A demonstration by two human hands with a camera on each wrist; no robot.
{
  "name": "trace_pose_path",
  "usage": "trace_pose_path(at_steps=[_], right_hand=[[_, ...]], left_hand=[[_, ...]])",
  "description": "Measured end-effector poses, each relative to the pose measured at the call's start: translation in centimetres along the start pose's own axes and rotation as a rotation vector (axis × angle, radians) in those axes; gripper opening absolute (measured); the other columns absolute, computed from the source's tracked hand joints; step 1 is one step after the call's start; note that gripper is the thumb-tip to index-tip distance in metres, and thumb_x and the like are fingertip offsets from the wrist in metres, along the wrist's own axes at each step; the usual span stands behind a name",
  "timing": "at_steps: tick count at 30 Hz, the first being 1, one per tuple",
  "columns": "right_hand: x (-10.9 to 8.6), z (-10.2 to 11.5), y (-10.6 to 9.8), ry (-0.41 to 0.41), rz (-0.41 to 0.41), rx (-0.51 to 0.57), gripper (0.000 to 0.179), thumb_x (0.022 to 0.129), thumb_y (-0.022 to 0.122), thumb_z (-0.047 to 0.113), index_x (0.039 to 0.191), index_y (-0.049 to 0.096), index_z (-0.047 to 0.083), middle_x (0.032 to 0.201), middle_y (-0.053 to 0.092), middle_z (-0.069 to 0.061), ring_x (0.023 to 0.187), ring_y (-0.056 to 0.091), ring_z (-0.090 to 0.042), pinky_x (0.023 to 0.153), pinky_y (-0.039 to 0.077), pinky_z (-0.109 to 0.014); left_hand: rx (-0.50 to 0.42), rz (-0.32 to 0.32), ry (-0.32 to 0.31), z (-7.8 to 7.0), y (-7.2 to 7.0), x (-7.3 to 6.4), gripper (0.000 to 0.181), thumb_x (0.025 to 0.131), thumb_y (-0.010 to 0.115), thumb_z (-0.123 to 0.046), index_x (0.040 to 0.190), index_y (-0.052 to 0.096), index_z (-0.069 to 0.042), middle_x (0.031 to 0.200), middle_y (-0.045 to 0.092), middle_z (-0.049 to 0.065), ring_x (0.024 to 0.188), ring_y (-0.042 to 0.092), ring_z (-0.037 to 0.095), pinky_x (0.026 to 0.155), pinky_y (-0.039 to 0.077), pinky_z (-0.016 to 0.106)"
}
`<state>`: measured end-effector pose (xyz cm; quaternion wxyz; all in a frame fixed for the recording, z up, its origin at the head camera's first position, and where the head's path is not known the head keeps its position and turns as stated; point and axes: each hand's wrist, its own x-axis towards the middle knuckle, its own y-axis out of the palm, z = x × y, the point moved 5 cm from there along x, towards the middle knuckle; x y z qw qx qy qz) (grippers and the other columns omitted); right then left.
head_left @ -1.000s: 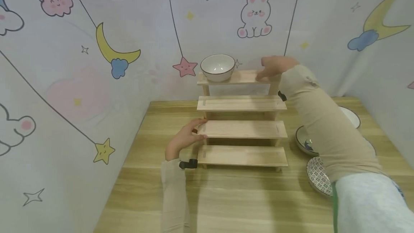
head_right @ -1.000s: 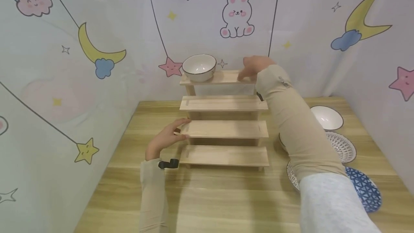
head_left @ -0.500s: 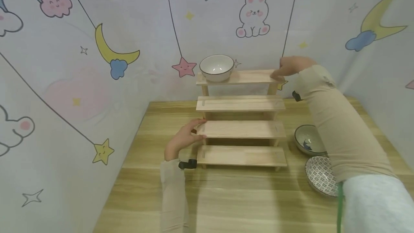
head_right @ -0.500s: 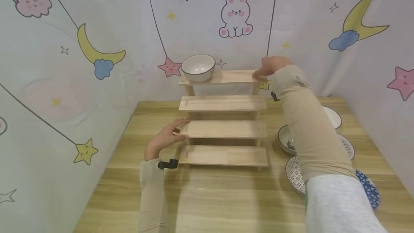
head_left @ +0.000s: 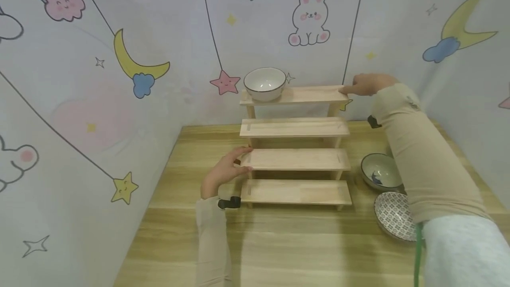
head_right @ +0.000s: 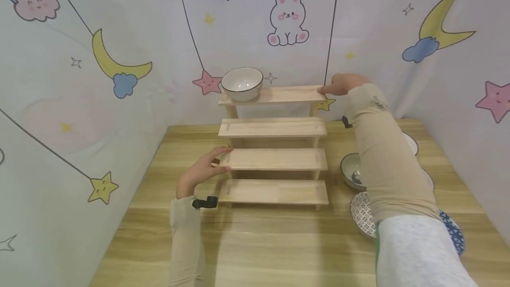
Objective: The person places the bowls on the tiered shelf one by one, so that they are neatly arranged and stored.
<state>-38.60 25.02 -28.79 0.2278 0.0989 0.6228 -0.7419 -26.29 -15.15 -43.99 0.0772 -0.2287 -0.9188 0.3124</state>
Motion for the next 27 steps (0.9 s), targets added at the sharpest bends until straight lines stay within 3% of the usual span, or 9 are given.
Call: trace_pose_path(at_steps=[8,15,22,27], right_hand=[[0.8,-2.1,1.1,0.033,0.049,0.123,0.112,0.096,0.027,0.077,0.152,0.008,-0.019,0.146,0.027,-0.046,0.125,0.044,-0.059,0.104,0.031,-0.072],[0.4,-2.5,1.4,0.054,0.074,0.173,0.107,0.099,0.024,0.072,0.151,0.003,-0.019,0.142,0.029,-0.049,0.127,0.04,-0.061,0.103,0.035,-0.069],[0.9,-5.6,2.5,0.093,0.07,0.051,0.096,0.102,0.035,0.063,0.144,0.025,-0.023,0.135,0.043,-0.046,0.124,0.044,-0.06,0.102,0.034,-0.07],[1.1,-8.8,4.1,0.132,0.113,0.092,0.107,0.097,0.043,0.07,0.145,0.021,-0.023,0.135,0.044,-0.045,0.122,0.046,-0.059,0.1,0.037,-0.07]], left_hand=[[-0.003,-0.012,-0.002,0.0,0.0,0.1,0.064,0.096,0.07,-0.015,0.152,0.043,-0.004,0.159,0.032,0.022,0.127,0.047,0.044,0.103,0.041,0.058],[0.013,-0.014,0.003,0.1,-0.1,0.1,0.063,0.097,0.07,-0.017,0.152,0.042,-0.003,0.159,0.03,0.024,0.125,0.049,0.044,0.102,0.043,0.057],[0.007,-0.011,0.03,-0.3,-0.3,0.4,0.063,0.096,0.07,-0.013,0.151,0.043,-0.001,0.158,0.033,0.022,0.133,0.043,0.041,0.104,0.042,0.054],[-0.003,-0.002,0.033,-0.2,-0.1,0.3,0.063,0.096,0.07,-0.013,0.151,0.042,0.0,0.158,0.034,0.022,0.134,0.042,0.041,0.104,0.042,0.054]])
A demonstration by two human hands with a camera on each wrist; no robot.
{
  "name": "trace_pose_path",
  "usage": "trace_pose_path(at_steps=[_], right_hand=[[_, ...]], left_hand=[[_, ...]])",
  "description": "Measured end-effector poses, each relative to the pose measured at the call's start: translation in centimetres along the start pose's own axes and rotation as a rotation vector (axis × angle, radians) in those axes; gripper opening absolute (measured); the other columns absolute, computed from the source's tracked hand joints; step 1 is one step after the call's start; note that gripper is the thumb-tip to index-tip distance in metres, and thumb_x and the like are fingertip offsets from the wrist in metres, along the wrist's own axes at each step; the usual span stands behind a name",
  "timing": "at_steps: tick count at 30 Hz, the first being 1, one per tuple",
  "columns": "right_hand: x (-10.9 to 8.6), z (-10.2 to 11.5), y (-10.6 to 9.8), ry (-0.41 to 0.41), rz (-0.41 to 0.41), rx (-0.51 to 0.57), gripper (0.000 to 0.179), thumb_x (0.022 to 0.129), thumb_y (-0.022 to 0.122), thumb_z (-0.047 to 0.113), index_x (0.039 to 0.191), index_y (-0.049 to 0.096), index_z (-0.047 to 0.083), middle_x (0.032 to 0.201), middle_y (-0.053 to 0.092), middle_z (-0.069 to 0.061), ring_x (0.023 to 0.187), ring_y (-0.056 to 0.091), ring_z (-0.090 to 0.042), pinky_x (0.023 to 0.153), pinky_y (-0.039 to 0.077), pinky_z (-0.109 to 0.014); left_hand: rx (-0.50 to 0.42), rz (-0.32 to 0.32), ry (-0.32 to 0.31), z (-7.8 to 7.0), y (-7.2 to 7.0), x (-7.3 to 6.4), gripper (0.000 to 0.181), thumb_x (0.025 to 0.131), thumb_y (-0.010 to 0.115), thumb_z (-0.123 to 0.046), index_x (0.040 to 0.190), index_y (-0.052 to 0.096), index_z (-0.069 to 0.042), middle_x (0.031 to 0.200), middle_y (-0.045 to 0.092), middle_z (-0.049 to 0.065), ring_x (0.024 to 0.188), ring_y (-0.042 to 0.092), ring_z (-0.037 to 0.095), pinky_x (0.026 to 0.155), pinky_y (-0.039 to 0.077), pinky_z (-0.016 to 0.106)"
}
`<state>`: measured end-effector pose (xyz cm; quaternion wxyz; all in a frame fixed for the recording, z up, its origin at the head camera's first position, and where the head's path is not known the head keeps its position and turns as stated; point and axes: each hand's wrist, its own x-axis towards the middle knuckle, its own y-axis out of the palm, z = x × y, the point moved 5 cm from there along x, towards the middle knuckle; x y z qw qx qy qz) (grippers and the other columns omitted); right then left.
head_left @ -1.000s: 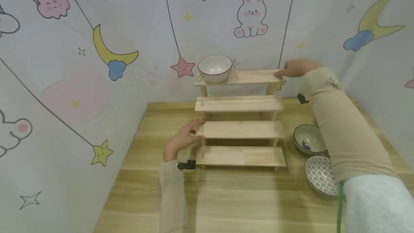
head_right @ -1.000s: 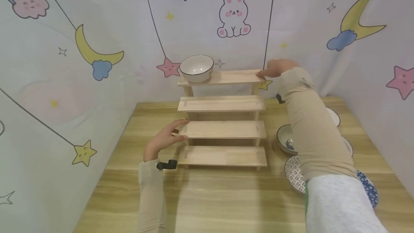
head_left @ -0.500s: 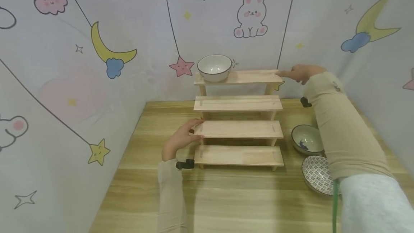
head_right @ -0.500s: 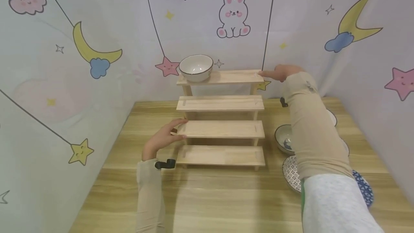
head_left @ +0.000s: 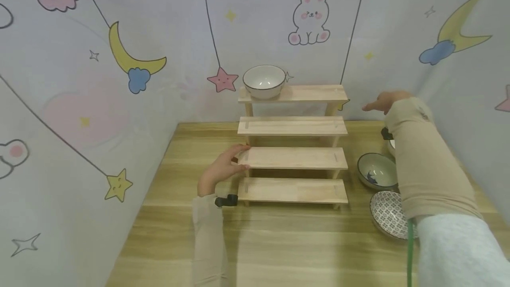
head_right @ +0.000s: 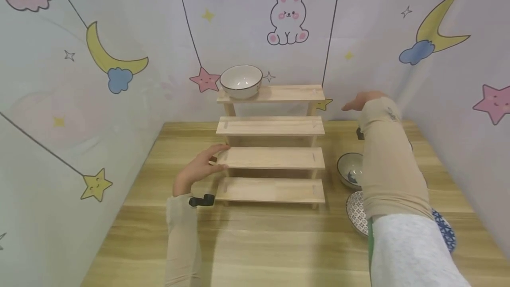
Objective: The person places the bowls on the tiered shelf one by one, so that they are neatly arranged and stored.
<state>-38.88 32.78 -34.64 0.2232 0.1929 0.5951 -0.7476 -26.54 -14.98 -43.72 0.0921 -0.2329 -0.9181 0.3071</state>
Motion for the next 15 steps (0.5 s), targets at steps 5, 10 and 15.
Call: trace_pose_path(at_steps=[5,10,15], right_hand=[[0.3,-2.5,0.8,0.035,-0.002,0.005,0.116,0.09,0.05,0.075,0.146,0.02,-0.022,0.133,0.043,-0.046,0.12,0.046,-0.06,0.097,0.039,-0.071],[0.6,-4.6,1.7,0.06,-0.031,-0.013,0.124,0.082,0.057,0.079,0.145,0.021,-0.022,0.14,0.03,-0.049,0.124,0.036,-0.066,0.097,0.038,-0.073],[1.3,-7.0,3.2,0.072,-0.059,0.016,0.141,0.069,0.064,0.086,0.144,0.018,-0.025,0.142,0.021,-0.051,0.126,0.031,-0.068,0.099,0.036,-0.073]], left_hand=[[0.003,0.005,-0.014,0.3,0.0,-0.1,0.063,0.097,0.069,-0.015,0.152,0.041,-0.002,0.159,0.032,0.023,0.126,0.047,0.044,0.102,0.043,0.055],[-0.003,0.006,-0.028,0.2,-0.1,0.0,0.064,0.098,0.069,-0.016,0.153,0.04,-0.004,0.159,0.031,0.022,0.124,0.048,0.045,0.101,0.044,0.056],[-0.006,0.009,-0.027,0.1,0.1,0.0,0.064,0.098,0.069,-0.014,0.153,0.04,-0.002,0.16,0.03,0.023,0.124,0.048,0.045,0.101,0.043,0.056]])
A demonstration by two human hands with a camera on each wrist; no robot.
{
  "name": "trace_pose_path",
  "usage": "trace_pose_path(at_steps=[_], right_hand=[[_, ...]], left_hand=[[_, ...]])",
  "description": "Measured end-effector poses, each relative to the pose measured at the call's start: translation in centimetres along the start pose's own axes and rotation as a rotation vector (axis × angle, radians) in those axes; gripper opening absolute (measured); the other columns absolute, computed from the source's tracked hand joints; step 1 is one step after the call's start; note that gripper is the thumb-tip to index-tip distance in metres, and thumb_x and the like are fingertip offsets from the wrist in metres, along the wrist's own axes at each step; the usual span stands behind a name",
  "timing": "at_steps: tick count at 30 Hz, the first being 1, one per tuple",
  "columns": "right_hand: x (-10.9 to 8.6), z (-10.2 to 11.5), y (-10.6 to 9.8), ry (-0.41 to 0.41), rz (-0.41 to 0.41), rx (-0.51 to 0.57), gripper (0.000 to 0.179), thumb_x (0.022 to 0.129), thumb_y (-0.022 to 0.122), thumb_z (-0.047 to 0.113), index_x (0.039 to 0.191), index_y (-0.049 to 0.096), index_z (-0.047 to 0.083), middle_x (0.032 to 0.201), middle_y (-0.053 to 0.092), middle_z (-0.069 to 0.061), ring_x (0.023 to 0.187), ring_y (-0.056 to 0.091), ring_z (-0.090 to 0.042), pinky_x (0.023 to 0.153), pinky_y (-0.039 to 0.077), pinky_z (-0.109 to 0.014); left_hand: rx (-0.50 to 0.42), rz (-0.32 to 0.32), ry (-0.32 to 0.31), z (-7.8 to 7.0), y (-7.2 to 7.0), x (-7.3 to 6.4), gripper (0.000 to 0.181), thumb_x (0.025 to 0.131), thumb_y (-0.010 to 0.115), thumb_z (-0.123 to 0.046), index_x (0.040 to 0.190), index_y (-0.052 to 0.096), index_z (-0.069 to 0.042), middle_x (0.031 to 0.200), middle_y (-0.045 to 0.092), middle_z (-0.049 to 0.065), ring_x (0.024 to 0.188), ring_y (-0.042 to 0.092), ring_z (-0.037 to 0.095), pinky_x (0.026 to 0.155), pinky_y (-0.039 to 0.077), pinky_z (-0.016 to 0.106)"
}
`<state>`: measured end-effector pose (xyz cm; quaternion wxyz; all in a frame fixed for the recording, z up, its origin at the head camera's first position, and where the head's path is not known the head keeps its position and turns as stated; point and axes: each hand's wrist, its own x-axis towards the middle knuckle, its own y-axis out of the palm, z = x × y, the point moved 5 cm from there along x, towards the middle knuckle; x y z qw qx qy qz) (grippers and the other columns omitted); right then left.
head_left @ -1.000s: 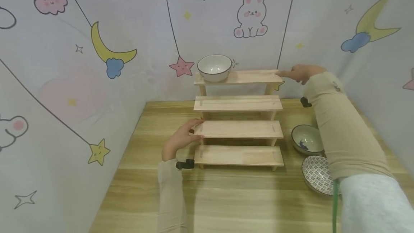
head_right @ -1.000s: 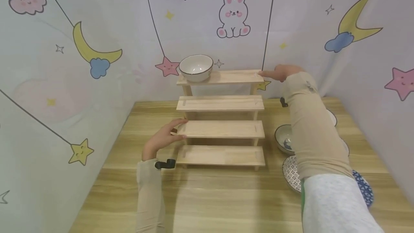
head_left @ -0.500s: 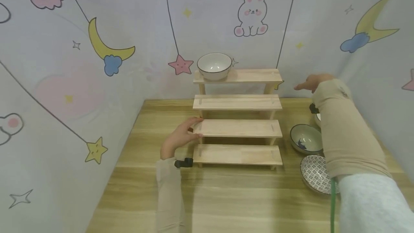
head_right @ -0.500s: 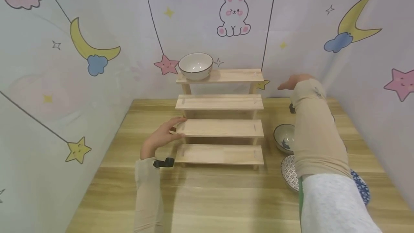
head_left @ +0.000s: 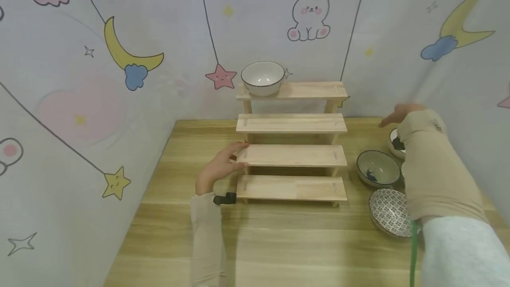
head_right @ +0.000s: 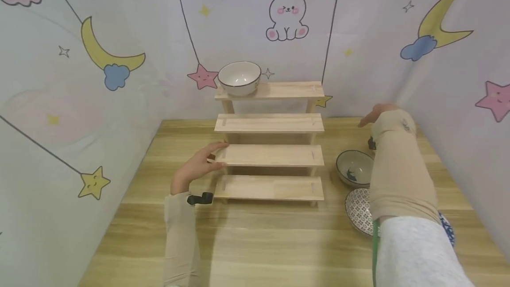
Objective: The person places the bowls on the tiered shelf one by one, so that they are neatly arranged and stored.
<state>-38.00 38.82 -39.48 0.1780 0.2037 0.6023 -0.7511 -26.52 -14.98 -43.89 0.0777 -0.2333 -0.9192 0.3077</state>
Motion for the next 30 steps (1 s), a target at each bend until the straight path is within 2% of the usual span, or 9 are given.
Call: trace_pose_path(at_steps=[2,6,10,13,17,21,24,26,30], right_hand=[[0.3,-1.2,0.7,0.01,-0.005,0.038,0.141,0.07,0.066,0.084,0.144,0.014,-0.024,0.141,0.02,-0.051,0.126,0.029,-0.068,0.1,0.036,-0.072],[0.7,-3.2,2.1,0.034,-0.002,0.08,0.144,0.064,0.068,0.086,0.143,0.017,-0.023,0.139,0.022,-0.051,0.123,0.031,-0.068,0.098,0.038,-0.071],[1.9,-5.0,3.1,0.031,-0.018,0.047,0.143,0.064,0.065,0.089,0.139,0.023,-0.025,0.138,0.024,-0.052,0.121,0.034,-0.068,0.096,0.04,-0.07],[3.0,-6.1,3.6,0.001,-0.077,0.0,0.127,0.07,0.064,0.085,0.127,0.039,-0.026,0.125,0.044,-0.048,0.106,0.051,-0.06,0.088,0.049,-0.063],[2.7,-7.0,4.4,-0.021,-0.149,-0.001,0.113,0.073,0.071,0.076,0.115,0.046,-0.026,0.108,0.054,-0.04,0.086,0.057,-0.041,0.075,0.054,-0.055],[1.3,-6.7,5.5,0.0,-0.104,0.019,0.084,0.075,0.069,0.074,0.084,0.054,-0.009,0.08,0.056,-0.022,0.071,0.054,-0.027,0.068,0.052,-0.044],[0.5,-5.9,5.9,0.016,-0.043,0.023,0.066,0.077,0.065,0.074,0.067,0.047,0.012,0.066,0.046,-0.003,0.063,0.049,-0.019,0.064,0.048,-0.037],[0.0,-5.5,5.9,0.018,-0.026,0.018,0.065,0.08,0.064,0.073,0.068,0.05,0.011,0.067,0.048,-0.004,0.065,0.051,-0.02,0.065,0.049,-0.037],[0.1,-5.8,5.9,0.012,-0.042,0.015,0.077,0.08,0.066,0.072,0.083,0.058,-0.004,0.077,0.055,-0.013,0.073,0.055,-0.027,0.068,0.053,-0.042]], left_hand=[[-0.001,0.0,0.016,0.0,0.1,0.1,0.063,0.097,0.069,-0.013,0.153,0.04,-0.001,0.159,0.03,0.023,0.126,0.047,0.045,0.102,0.043,0.056],[-0.006,0.003,0.03,-0.1,0.2,0.1,0.063,0.097,0.069,-0.013,0.152,0.04,-0.001,0.159,0.031,0.024,0.13,0.043,0.044,0.103,0.042,0.056],[-0.001,-0.004,0.037,-0.3,0.0,-0.1,0.062,0.097,0.068,-0.012,0.152,0.041,0.001,0.158,0.031,0.024,0.133,0.041,0.043,0.104,0.041,0.055],[-0.001,-0.009,0.05,-0.4,0.0,0.0,0.063,0.097,0.069,-0.011,0.151,0.041,0.001,0.159,0.031,0.025,0.134,0.041,0.044,0.104,0.041,0.058],[-0.004,-0.006,0.081,-0.3,0.1,0.1,0.062,0.098,0.069,-0.015,0.151,0.041,0.002,0.158,0.031,0.026,0.134,0.04,0.045,0.103,0.041,0.058],[0.018,-0.013,0.099,-0.2,0.2,0.0,0.062,0.098,0.068,-0.021,0.15,0.041,0.001,0.156,0.033,0.027,0.13,0.043,0.045,0.101,0.043,0.055],[0.018,-0.013,0.071,0.0,0.1,0.0,0.063,0.098,0.068,-0.02,0.151,0.041,-0.001,0.157,0.032,0.025,0.13,0.043,0.044,0.102,0.043,0.055],[0.012,-0.009,0.057,0.1,0.0,-0.1,0.064,0.098,0.069,-0.017,0.152,0.04,0.0,0.158,0.032,0.025,0.133,0.041,0.043,0.103,0.041,0.056],[0.02,-0.009,0.048,0.1,0.0,-0.1,0.063,0.097,0.069,-0.013,0.152,0.04,0.001,0.158,0.032,0.025,0.134,0.041,0.043,0.104,0.041,0.055]])
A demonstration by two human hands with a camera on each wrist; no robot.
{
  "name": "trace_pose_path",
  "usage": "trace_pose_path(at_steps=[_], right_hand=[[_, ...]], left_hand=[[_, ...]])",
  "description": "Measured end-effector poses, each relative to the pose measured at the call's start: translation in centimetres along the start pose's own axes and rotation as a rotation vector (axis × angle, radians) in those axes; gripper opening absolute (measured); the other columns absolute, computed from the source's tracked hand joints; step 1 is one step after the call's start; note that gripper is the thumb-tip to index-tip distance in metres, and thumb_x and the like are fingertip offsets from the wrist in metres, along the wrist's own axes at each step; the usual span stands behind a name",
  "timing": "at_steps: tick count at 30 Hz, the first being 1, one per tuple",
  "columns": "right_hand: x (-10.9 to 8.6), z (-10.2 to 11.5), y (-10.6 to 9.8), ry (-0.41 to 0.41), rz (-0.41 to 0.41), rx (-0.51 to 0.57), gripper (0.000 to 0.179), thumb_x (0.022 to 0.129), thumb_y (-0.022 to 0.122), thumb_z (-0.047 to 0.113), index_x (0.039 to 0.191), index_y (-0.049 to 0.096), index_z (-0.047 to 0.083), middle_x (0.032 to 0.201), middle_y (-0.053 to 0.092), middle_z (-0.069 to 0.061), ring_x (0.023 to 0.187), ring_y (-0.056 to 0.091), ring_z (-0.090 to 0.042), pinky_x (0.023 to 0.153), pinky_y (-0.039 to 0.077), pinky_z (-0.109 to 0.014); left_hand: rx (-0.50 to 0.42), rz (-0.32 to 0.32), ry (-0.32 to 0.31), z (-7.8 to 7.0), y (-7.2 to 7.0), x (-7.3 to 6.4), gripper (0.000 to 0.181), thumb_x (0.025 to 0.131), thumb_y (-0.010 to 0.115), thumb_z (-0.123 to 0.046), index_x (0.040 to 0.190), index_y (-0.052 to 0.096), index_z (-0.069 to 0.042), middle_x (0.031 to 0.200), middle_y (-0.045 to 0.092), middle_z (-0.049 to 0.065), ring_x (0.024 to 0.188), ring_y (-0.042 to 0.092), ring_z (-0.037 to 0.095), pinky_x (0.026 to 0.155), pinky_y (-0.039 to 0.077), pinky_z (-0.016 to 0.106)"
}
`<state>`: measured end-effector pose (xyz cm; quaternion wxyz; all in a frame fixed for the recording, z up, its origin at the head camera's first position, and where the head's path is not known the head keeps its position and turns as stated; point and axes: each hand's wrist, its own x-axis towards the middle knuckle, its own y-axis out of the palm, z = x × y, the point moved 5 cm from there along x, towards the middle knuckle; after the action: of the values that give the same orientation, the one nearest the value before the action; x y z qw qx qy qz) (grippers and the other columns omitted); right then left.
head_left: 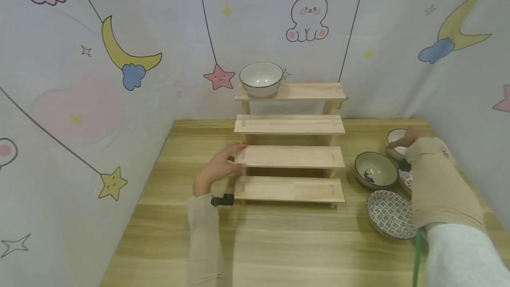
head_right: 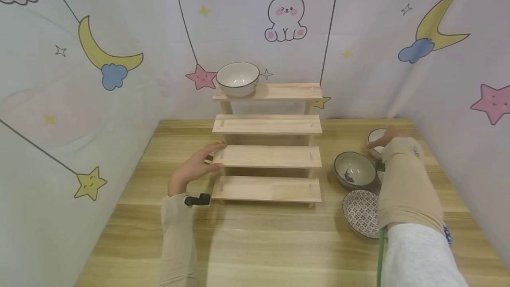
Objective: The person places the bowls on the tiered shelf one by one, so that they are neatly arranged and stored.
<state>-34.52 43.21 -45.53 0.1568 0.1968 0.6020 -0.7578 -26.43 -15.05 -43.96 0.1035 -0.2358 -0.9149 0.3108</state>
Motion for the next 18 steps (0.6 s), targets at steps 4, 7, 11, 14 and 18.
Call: trace_pose_path(at_steps=[4,7,11,14,18], right_hand=[[1.1,-1.1,0.3,-0.012,-0.044,0.017,0.075,0.077,0.069,0.073,0.074,0.051,0.0,0.069,0.049,-0.007,0.064,0.05,-0.021,0.062,0.051,-0.037],[2.0,-1.9,0.9,-0.01,-0.07,0.024,0.068,0.075,0.07,0.073,0.061,0.039,0.015,0.058,0.039,0.003,0.054,0.04,-0.012,0.055,0.045,-0.031],[2.5,-2.2,1.4,-0.008,-0.087,0.003,0.067,0.074,0.069,0.075,0.057,0.034,0.02,0.054,0.035,0.008,0.051,0.036,-0.009,0.052,0.042,-0.027],[2.5,-2.1,1.5,-0.011,-0.093,-0.019,0.067,0.074,0.068,0.075,0.057,0.035,0.02,0.055,0.037,0.007,0.052,0.037,-0.01,0.052,0.042,-0.027],[2.3,-1.8,1.3,-0.007,-0.087,-0.043,0.066,0.076,0.066,0.074,0.056,0.035,0.02,0.055,0.036,0.007,0.052,0.038,-0.01,0.053,0.042,-0.028]], left_hand=[[-0.016,0.01,-0.011,0.0,0.1,0.0,0.063,0.097,0.069,-0.012,0.152,0.039,0.001,0.159,0.03,0.025,0.133,0.041,0.044,0.104,0.041,0.057],[-0.023,0.013,-0.004,-0.1,0.2,-0.1,0.063,0.097,0.068,-0.011,0.152,0.039,0.002,0.158,0.029,0.027,0.133,0.041,0.045,0.104,0.04,0.059],[-0.027,0.002,-0.002,-0.1,0.1,-0.2,0.063,0.097,0.069,-0.012,0.152,0.04,0.002,0.158,0.03,0.027,0.132,0.042,0.045,0.103,0.041,0.059],[-0.034,0.008,-0.017,0.2,0.2,-0.1,0.064,0.097,0.068,-0.014,0.152,0.039,0.001,0.158,0.03,0.026,0.132,0.042,0.045,0.104,0.039,0.06],[-0.029,0.009,-0.029,0.3,0.2,-0.1,0.064,0.098,0.068,-0.015,0.152,0.039,0.0,0.159,0.03,0.026,0.132,0.042,0.045,0.105,0.038,0.062]])
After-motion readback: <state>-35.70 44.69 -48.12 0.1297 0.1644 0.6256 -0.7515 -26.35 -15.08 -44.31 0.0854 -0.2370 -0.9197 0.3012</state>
